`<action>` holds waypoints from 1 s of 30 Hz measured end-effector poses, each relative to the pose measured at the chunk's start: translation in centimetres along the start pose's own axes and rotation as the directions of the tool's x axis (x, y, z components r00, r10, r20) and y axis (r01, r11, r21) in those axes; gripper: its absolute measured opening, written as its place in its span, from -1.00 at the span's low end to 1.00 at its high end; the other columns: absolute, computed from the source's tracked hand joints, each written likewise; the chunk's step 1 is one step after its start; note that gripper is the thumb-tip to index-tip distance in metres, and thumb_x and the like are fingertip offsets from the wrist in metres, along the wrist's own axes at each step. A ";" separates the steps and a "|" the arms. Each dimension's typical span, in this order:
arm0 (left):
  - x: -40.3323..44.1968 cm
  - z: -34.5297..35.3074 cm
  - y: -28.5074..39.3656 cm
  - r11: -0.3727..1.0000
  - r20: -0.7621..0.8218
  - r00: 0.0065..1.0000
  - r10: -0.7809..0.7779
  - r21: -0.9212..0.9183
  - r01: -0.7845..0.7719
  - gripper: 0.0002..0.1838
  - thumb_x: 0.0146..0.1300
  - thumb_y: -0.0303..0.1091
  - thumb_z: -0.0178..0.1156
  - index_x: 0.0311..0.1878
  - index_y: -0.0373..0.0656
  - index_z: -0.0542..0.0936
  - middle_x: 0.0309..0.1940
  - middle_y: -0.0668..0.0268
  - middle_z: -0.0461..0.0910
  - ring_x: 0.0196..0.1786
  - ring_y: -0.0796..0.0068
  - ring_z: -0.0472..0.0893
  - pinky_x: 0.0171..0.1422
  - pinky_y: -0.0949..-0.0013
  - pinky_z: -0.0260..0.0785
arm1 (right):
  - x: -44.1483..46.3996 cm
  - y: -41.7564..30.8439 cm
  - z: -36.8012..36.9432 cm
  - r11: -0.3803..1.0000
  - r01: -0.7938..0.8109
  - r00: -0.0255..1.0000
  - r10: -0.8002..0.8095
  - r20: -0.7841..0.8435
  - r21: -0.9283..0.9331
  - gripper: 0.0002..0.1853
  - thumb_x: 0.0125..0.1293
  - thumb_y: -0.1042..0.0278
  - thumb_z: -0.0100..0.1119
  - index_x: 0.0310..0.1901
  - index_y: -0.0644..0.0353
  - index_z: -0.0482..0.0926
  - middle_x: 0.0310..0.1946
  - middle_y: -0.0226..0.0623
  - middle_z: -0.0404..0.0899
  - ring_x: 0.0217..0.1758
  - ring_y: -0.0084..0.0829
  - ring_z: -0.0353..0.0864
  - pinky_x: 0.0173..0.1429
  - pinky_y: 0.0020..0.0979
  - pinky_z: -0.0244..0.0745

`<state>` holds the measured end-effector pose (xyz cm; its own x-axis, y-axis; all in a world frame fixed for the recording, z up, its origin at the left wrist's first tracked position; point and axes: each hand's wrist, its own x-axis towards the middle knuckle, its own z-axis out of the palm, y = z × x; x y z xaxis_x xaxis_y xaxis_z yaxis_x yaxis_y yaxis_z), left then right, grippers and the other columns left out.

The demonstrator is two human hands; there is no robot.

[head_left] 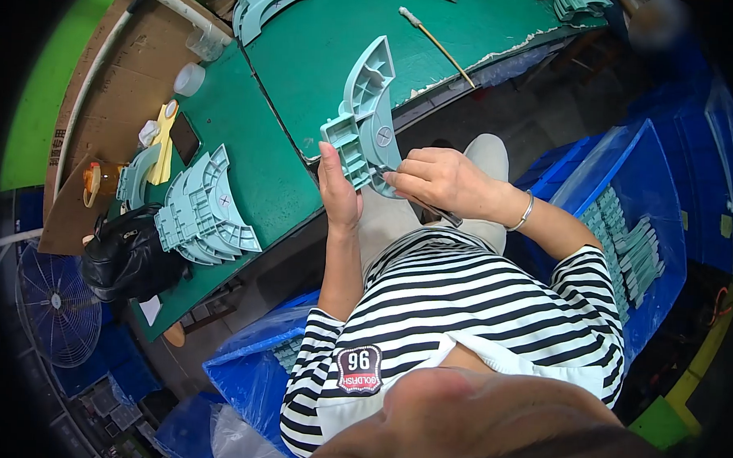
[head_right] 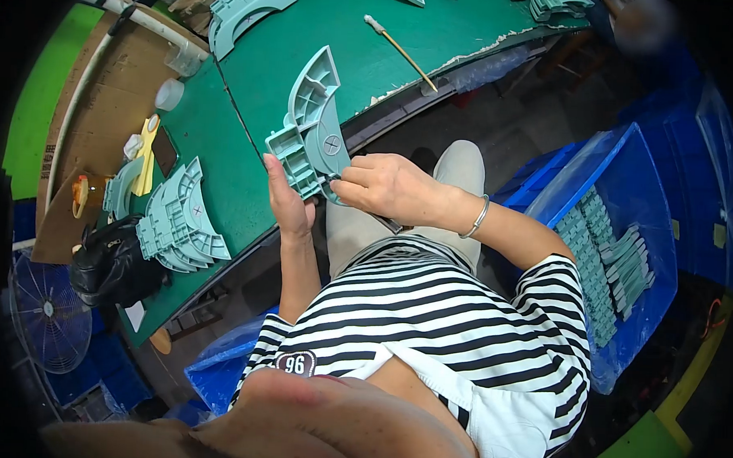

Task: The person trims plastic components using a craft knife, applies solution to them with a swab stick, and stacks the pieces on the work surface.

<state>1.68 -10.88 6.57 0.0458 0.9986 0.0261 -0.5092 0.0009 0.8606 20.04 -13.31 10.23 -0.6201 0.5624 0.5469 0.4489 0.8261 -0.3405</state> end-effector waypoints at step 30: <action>0.2 -0.7 -1.1 0.941 0.101 0.991 0.087 0.319 -0.115 -0.41 0.53 0.03 -0.27 0.14 -0.38 0.43 -0.03 0.24 0.53 0.00 0.54 0.47 0.13 0.46 0.28 | 0.4 0.6 1.4 0.996 -0.082 0.995 0.080 0.053 0.046 -0.84 -0.06 0.46 0.17 -0.50 0.18 0.35 -0.56 -0.34 0.34 -0.46 -0.35 0.47 -0.41 -0.35 0.43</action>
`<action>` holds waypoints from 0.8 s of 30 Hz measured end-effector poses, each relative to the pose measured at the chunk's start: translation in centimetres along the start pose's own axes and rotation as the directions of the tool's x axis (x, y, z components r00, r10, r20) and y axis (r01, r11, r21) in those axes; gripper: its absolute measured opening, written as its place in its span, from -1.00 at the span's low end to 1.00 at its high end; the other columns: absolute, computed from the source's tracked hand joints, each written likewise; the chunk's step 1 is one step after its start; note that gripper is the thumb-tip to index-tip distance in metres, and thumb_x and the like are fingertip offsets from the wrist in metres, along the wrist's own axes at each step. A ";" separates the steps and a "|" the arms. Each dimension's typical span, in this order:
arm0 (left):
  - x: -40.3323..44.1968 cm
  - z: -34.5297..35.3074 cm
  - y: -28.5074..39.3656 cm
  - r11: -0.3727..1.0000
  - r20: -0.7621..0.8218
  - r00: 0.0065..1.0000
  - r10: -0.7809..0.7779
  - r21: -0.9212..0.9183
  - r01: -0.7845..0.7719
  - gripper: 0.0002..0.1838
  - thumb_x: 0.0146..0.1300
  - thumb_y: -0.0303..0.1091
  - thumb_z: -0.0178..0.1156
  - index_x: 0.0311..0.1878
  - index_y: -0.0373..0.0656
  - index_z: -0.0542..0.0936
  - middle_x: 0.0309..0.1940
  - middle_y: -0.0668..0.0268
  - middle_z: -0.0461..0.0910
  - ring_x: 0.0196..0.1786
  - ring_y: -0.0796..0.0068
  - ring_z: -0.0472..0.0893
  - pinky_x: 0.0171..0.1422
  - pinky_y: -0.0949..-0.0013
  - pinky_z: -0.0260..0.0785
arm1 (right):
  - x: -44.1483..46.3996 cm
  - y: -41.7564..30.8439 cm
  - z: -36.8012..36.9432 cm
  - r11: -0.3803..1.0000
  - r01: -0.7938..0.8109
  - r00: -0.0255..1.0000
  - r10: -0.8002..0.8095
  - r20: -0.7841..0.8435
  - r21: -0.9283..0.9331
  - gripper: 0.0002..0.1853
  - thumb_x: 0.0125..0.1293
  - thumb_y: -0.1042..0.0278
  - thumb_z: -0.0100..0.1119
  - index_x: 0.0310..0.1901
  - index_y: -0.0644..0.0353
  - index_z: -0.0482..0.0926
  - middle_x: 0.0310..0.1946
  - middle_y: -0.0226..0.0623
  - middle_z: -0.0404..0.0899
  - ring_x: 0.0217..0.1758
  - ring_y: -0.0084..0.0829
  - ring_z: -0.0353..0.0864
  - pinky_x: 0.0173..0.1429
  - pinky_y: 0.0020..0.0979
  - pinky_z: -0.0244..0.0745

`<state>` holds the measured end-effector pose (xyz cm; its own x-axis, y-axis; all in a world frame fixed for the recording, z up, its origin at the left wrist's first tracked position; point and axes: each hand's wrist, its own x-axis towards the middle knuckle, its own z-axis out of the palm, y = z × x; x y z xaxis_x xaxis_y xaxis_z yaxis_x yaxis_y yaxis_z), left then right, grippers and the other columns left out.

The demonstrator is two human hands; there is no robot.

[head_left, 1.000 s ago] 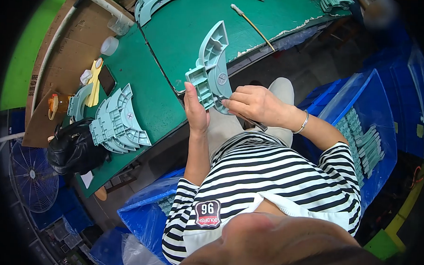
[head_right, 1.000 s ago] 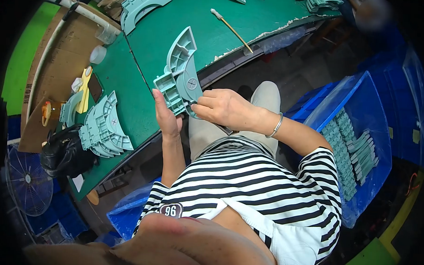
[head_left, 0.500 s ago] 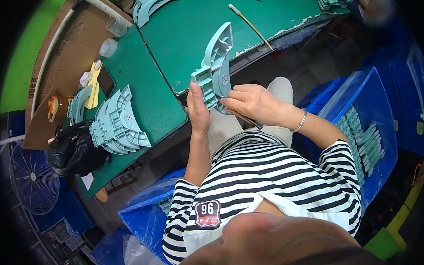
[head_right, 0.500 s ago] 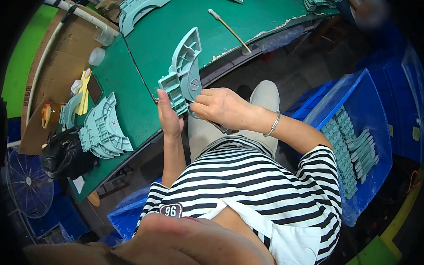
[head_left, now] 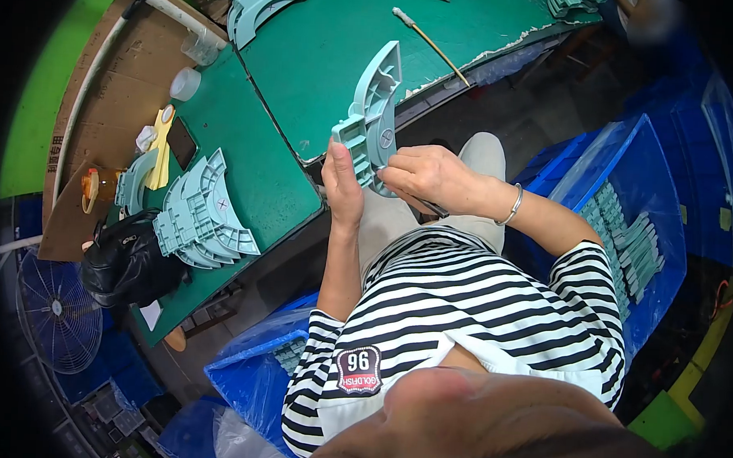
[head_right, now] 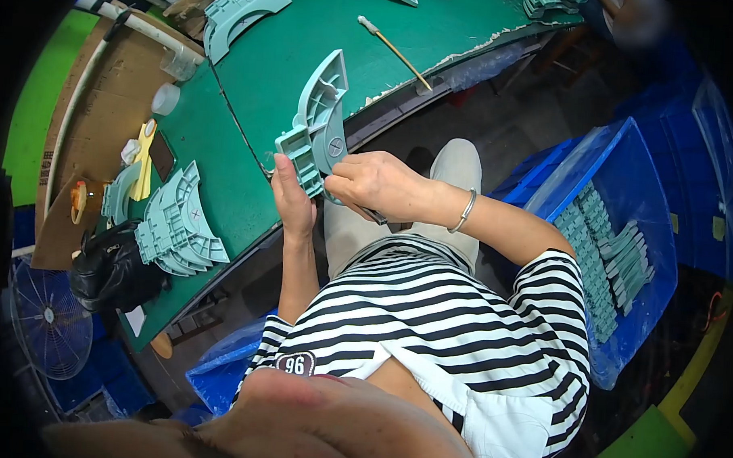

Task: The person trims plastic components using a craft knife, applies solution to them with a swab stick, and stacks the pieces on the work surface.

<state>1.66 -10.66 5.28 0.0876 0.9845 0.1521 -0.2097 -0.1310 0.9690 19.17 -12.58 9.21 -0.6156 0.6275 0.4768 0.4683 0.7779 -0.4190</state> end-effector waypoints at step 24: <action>0.2 1.7 1.5 0.979 0.024 0.999 0.046 0.198 -0.050 -0.39 0.50 0.11 -0.23 0.06 -0.37 0.44 -0.36 0.44 0.41 -0.25 0.67 0.32 -0.09 0.56 0.21 | -0.2 -1.4 -2.7 0.999 -0.013 0.995 0.017 0.100 -0.038 -0.82 -0.09 0.44 0.19 -0.49 0.21 0.37 -0.53 -0.31 0.37 -0.43 -0.33 0.50 -0.35 -0.36 0.47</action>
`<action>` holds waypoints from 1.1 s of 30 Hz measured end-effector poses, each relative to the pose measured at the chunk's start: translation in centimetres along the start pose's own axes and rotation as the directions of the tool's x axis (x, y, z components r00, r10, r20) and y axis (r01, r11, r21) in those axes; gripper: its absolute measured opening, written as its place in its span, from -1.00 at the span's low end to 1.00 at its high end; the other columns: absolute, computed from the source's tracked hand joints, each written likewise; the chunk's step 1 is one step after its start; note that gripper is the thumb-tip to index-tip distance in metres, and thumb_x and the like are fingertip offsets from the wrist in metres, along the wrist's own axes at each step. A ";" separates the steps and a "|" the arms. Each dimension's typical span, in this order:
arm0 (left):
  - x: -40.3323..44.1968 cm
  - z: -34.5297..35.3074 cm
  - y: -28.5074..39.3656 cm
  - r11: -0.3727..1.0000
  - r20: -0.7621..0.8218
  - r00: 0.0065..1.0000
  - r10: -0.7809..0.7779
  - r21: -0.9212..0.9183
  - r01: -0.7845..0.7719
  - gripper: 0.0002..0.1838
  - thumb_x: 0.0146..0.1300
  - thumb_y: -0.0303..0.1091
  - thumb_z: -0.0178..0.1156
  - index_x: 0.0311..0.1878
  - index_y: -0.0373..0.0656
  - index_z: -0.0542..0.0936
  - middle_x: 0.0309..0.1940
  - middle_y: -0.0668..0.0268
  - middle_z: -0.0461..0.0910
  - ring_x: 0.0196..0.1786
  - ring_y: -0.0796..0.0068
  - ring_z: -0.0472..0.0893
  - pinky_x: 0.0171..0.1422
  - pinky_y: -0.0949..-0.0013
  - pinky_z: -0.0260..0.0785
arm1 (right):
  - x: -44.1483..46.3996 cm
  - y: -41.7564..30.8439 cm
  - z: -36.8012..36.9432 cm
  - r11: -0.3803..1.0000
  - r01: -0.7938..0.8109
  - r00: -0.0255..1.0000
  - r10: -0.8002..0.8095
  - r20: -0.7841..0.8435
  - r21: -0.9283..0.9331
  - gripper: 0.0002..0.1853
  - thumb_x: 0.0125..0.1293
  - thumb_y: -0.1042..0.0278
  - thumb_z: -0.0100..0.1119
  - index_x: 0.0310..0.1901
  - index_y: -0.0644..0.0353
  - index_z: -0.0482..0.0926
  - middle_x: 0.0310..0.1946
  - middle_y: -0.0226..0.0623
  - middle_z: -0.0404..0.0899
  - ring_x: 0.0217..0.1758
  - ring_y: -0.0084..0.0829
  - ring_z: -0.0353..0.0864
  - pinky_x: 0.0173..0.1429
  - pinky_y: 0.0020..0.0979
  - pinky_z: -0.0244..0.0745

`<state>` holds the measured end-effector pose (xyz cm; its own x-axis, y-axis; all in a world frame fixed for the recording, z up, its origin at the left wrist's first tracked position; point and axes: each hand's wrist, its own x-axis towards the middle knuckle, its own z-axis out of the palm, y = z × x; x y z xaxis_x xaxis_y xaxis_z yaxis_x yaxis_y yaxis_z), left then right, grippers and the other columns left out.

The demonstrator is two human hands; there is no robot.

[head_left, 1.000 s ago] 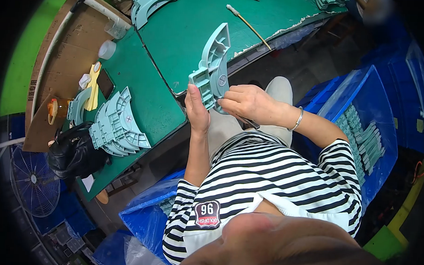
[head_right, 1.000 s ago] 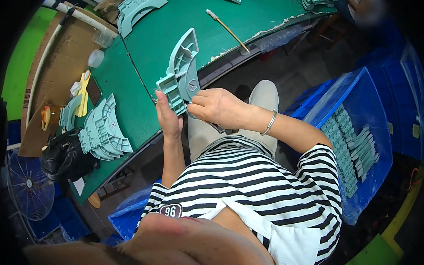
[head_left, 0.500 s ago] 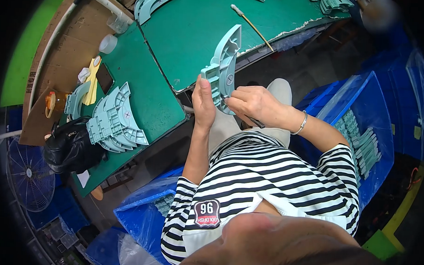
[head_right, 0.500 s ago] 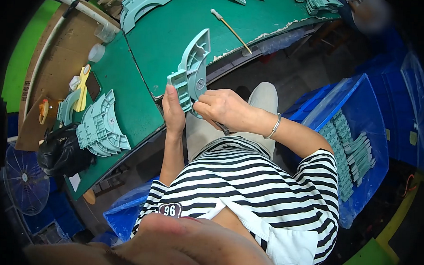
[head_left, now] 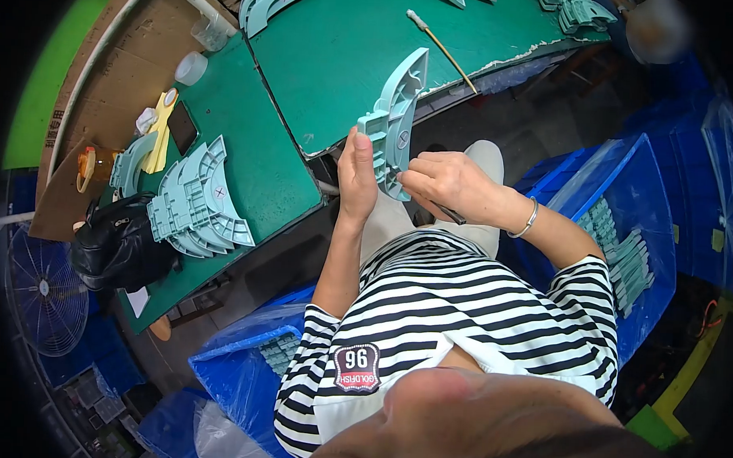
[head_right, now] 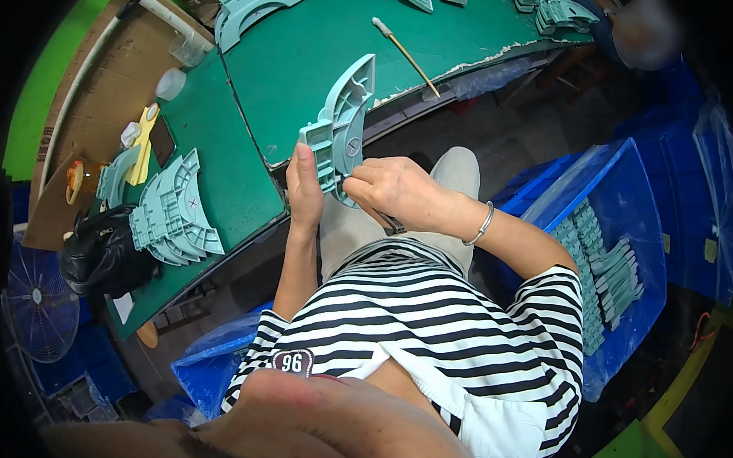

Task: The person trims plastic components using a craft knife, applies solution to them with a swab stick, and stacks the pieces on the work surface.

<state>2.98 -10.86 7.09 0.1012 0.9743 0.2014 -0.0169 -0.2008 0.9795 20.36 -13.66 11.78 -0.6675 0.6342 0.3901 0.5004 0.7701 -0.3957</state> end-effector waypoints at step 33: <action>0.7 -0.8 -1.3 0.984 -0.009 0.998 -0.060 -0.170 0.058 -0.44 0.54 0.02 -0.27 0.00 -0.36 0.47 -0.18 0.33 0.50 -0.10 0.55 0.41 0.08 0.49 0.24 | 0.3 0.7 1.2 0.989 0.100 0.995 -0.102 -0.018 -0.107 -0.80 -0.01 0.43 0.20 -0.34 0.24 0.44 -0.45 -0.33 0.40 -0.40 -0.37 0.48 -0.34 -0.38 0.45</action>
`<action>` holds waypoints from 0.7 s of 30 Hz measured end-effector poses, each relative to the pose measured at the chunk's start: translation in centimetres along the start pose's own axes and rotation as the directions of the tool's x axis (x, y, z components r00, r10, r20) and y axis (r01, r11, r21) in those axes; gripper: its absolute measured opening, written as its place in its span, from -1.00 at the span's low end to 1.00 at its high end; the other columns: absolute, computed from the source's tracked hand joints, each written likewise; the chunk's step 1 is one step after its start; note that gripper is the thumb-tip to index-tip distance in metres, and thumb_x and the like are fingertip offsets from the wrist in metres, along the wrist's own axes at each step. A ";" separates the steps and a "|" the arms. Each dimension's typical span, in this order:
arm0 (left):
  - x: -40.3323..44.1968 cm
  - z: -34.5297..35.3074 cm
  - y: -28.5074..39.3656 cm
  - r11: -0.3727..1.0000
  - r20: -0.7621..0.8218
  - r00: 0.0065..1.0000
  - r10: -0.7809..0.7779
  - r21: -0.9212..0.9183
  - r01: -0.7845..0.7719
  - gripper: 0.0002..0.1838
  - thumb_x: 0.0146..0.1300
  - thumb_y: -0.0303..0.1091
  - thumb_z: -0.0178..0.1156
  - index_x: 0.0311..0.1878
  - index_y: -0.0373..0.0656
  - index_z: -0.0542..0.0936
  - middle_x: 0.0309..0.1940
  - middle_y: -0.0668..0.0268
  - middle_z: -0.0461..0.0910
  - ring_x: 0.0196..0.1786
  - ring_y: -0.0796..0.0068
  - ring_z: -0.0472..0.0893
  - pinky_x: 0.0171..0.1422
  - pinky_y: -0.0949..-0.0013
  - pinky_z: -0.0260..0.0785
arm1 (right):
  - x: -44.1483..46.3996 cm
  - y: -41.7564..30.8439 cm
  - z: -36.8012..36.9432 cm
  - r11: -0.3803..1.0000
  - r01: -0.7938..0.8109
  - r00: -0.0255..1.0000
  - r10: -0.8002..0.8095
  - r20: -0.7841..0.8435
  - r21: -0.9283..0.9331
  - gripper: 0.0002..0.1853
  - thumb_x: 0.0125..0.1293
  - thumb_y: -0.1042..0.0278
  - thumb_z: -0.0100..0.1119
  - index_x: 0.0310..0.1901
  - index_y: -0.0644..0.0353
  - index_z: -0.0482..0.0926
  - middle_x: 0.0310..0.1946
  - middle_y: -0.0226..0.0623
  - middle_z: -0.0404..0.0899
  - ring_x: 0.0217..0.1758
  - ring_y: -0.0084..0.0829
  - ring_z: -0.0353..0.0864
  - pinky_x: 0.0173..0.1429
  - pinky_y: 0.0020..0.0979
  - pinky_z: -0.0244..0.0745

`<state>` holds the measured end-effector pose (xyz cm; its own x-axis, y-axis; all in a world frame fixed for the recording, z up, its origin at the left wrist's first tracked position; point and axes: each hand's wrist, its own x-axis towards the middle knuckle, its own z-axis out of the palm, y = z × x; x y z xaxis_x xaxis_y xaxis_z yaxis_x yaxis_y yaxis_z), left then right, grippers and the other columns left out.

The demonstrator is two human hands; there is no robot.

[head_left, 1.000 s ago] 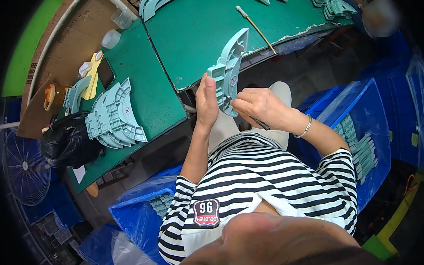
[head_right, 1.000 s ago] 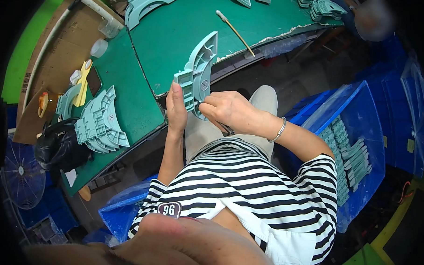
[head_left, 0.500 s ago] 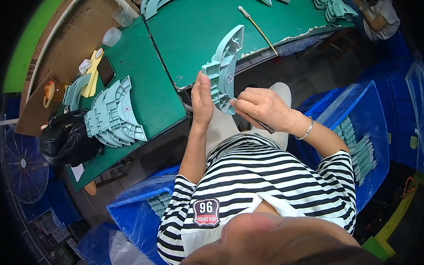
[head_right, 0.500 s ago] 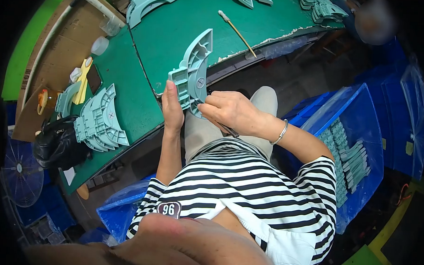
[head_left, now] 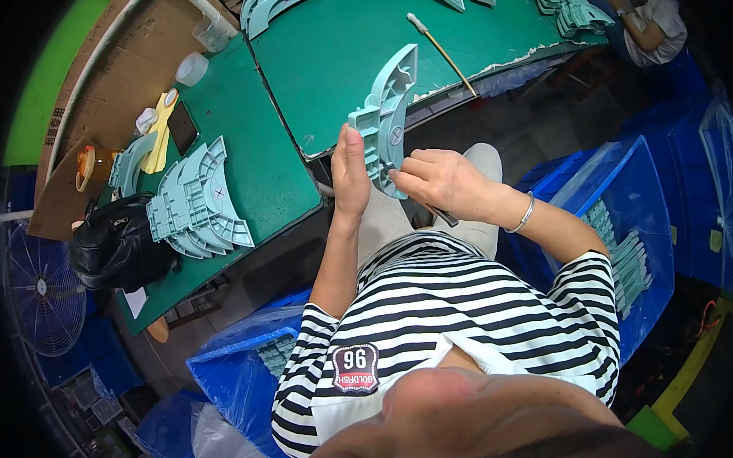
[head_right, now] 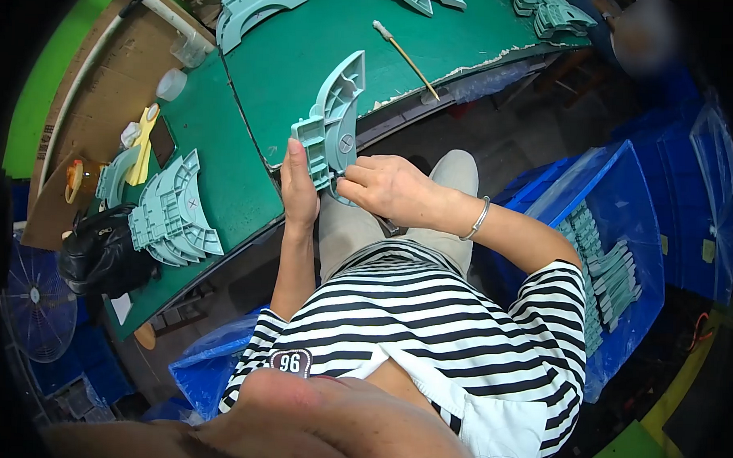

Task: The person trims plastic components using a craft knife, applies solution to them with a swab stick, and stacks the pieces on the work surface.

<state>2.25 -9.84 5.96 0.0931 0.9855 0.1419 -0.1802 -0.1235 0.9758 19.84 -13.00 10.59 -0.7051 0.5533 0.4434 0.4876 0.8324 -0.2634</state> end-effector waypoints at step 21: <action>2.2 -0.5 -0.1 0.756 -0.064 0.947 -0.315 -0.620 0.209 -0.44 0.49 0.11 -0.22 0.16 -0.20 0.43 0.00 0.30 0.57 0.03 0.45 0.59 0.10 0.33 0.48 | 1.0 1.7 -0.1 0.938 0.211 0.977 -0.211 0.027 -0.275 -0.80 0.09 0.42 0.12 -0.24 0.26 0.43 -0.14 -0.14 0.51 -0.06 -0.29 0.54 -0.05 -0.34 0.53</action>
<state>1.96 -7.63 6.06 0.0818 0.9796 -0.1837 -0.7241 0.1850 0.6645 20.00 -11.05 10.66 -0.8062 0.3654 0.4654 0.4501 0.8892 0.0815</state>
